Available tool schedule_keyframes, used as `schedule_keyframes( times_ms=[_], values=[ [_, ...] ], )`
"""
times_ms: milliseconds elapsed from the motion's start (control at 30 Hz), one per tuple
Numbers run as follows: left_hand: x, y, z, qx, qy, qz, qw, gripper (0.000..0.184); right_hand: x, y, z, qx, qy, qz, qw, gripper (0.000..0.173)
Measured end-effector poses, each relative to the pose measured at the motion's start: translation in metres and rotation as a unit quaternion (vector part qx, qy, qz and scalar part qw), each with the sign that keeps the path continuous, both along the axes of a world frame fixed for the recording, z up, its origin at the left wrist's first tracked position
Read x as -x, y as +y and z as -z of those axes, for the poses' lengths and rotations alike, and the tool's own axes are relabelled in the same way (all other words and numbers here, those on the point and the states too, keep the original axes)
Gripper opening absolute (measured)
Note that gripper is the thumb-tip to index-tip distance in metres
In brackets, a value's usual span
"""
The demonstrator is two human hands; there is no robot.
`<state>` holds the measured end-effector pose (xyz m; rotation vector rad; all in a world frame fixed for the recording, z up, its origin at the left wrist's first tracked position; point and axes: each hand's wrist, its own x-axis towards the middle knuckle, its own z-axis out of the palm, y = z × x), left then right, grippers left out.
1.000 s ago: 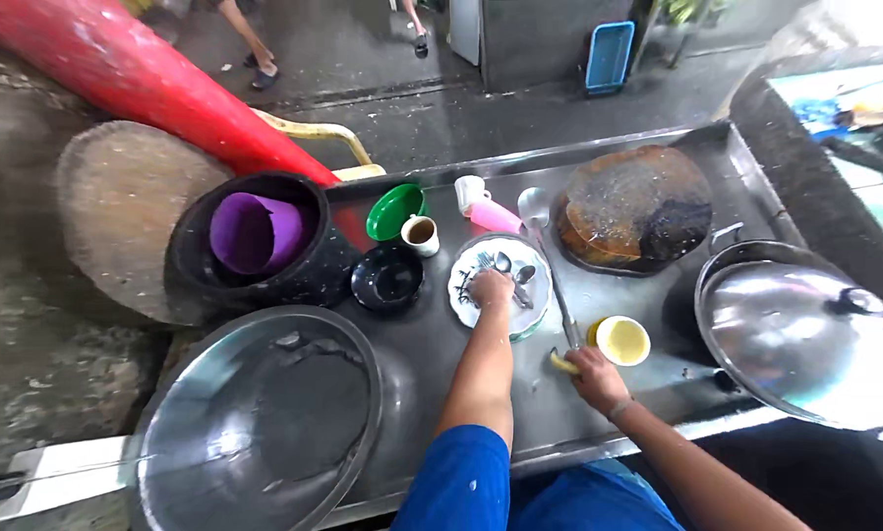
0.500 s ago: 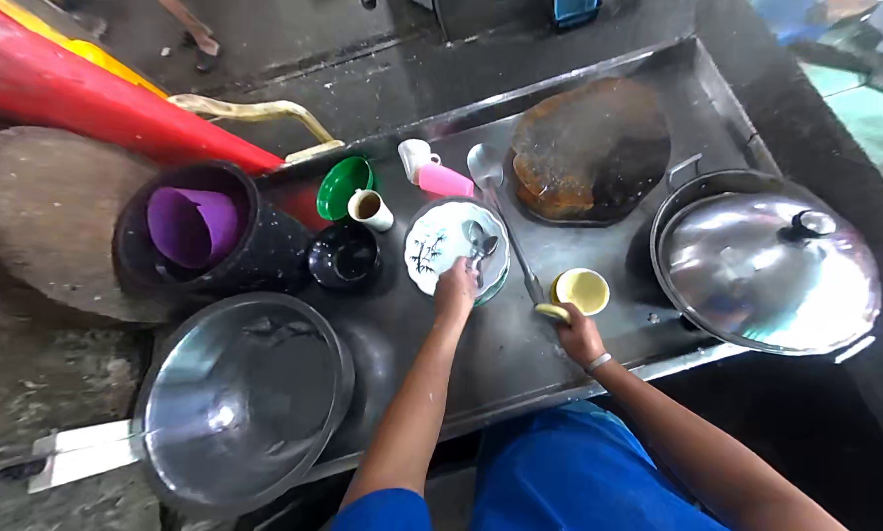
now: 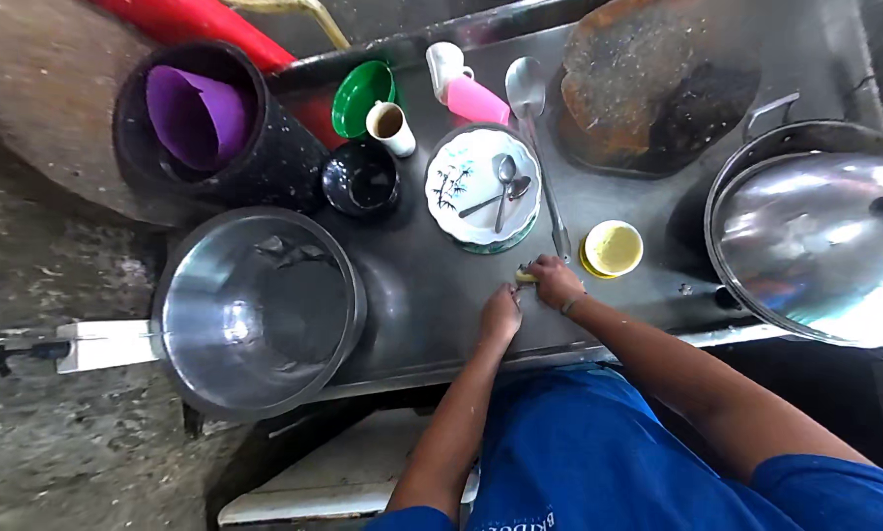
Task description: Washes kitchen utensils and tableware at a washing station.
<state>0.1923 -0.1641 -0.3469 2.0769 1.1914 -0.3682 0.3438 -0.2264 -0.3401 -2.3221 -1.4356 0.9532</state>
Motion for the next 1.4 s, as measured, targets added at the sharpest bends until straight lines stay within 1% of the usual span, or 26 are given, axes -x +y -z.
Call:
schedule_keyframes(
  times_ms=[67, 133, 167, 200, 300, 333, 433, 467, 533, 567, 633, 700, 800, 867, 933, 967, 1033, 1067, 1133, 1167, 1200, 1233, 1267, 1300, 1333, 1400],
  values=[
    [-0.001, 0.003, 0.010, 0.103, -0.019, -0.057, 0.993, 0.032, 0.002, -0.002, -0.004, -0.029, -0.018, 0.027, 0.999, 0.035],
    [-0.004, 0.003, 0.011, 0.162, -0.031, -0.098, 0.981, 0.029, 0.009, -0.002, 0.001, -0.065, -0.041, -0.038, 0.996, 0.033],
    [-0.004, 0.001, 0.011, 0.189, -0.035, -0.120, 0.974, 0.028, 0.010, -0.001, 0.006, -0.051, -0.045, -0.082, 0.994, 0.033],
    [-0.003, 0.000, 0.008, 0.218, -0.037, -0.139, 0.965, 0.028, 0.007, 0.002, 0.011, -0.045, -0.050, -0.097, 0.993, 0.036],
    [-0.005, 0.004, -0.001, 0.268, -0.060, -0.161, 0.948, 0.032, -0.013, 0.019, 0.006, -0.035, -0.066, -0.018, 0.997, 0.036],
    [-0.004, 0.003, 0.000, 0.282, -0.073, -0.167, 0.942, 0.032, -0.012, 0.017, 0.005, -0.041, -0.060, -0.017, 0.997, 0.034],
    [0.001, 0.006, 0.012, 0.325, -0.122, -0.191, 0.918, 0.030, -0.005, 0.009, 0.015, -0.039, -0.028, -0.117, 0.992, 0.035],
    [0.003, 0.005, 0.015, 0.335, -0.121, -0.194, 0.914, 0.030, -0.009, 0.009, 0.016, -0.031, -0.028, -0.110, 0.993, 0.036],
    [0.003, 0.005, 0.016, 0.339, -0.123, -0.202, 0.911, 0.028, -0.020, 0.019, 0.007, -0.020, -0.040, -0.057, 0.997, 0.036],
    [0.006, 0.003, 0.017, 0.336, -0.119, -0.202, 0.912, 0.029, -0.017, 0.018, 0.003, -0.019, -0.040, -0.053, 0.998, 0.035],
    [0.008, 0.006, 0.019, 0.334, -0.115, -0.202, 0.913, 0.030, -0.003, 0.010, 0.007, -0.052, -0.030, -0.101, 0.993, 0.033],
    [0.008, 0.004, 0.017, 0.339, -0.106, -0.195, 0.914, 0.030, -0.006, 0.003, 0.020, -0.046, -0.033, -0.122, 0.991, 0.032],
    [0.008, -0.001, 0.023, 0.343, -0.101, -0.210, 0.910, 0.033, -0.025, 0.010, 0.016, -0.027, -0.049, -0.054, 0.997, 0.034],
    [0.011, 0.000, 0.023, 0.345, -0.101, -0.226, 0.905, 0.034, -0.008, -0.002, 0.017, -0.042, -0.032, -0.081, 0.995, 0.034],
    [0.011, 0.001, 0.020, 0.344, -0.100, -0.223, 0.906, 0.033, 0.000, -0.014, 0.030, -0.053, -0.030, -0.123, 0.991, 0.033],
    [0.011, -0.002, 0.018, 0.343, -0.100, -0.219, 0.908, 0.029, -0.004, -0.014, 0.028, -0.040, -0.037, -0.111, 0.992, 0.033],
    [0.011, -0.003, 0.012, 0.314, -0.115, -0.200, 0.921, 0.028, -0.028, 0.005, 0.014, -0.011, -0.043, -0.024, 0.999, 0.032],
    [0.016, -0.004, 0.007, 0.288, -0.126, -0.189, 0.930, 0.029, -0.037, 0.012, 0.009, -0.008, -0.026, 0.044, 0.999, 0.030],
    [0.024, 0.002, -0.008, 0.242, -0.170, -0.170, 0.940, 0.029, -0.050, 0.022, -0.002, -0.026, 0.093, 0.206, 0.974, 0.027],
    [0.028, 0.007, -0.013, 0.223, -0.198, -0.154, 0.942, 0.028, -0.052, 0.025, -0.001, -0.043, 0.192, 0.288, 0.937, 0.026],
    [0.032, 0.010, -0.017, 0.209, -0.218, -0.138, 0.943, 0.028, -0.046, 0.024, 0.000, -0.056, 0.315, 0.358, 0.877, 0.027],
    [0.037, 0.009, -0.017, 0.201, -0.230, -0.126, 0.944, 0.027, -0.033, 0.019, -0.004, -0.064, 0.439, 0.395, 0.805, 0.027],
    [0.040, 0.009, -0.017, 0.195, -0.236, -0.115, 0.945, 0.027, -0.021, 0.013, -0.008, -0.070, 0.544, 0.373, 0.748, 0.033],
    [0.040, 0.011, -0.017, 0.184, -0.239, -0.105, 0.948, 0.027, -0.012, 0.010, -0.011, -0.080, 0.608, 0.308, 0.728, 0.038],
    [0.041, 0.014, -0.018, 0.163, -0.237, -0.092, 0.953, 0.027, -0.007, 0.012, -0.012, -0.088, 0.612, 0.246, 0.747, 0.038],
    [0.045, 0.016, -0.026, 0.117, -0.212, -0.054, 0.969, 0.027, -0.004, 0.019, -0.016, -0.065, 0.488, 0.146, 0.858, 0.030]
  ],
)
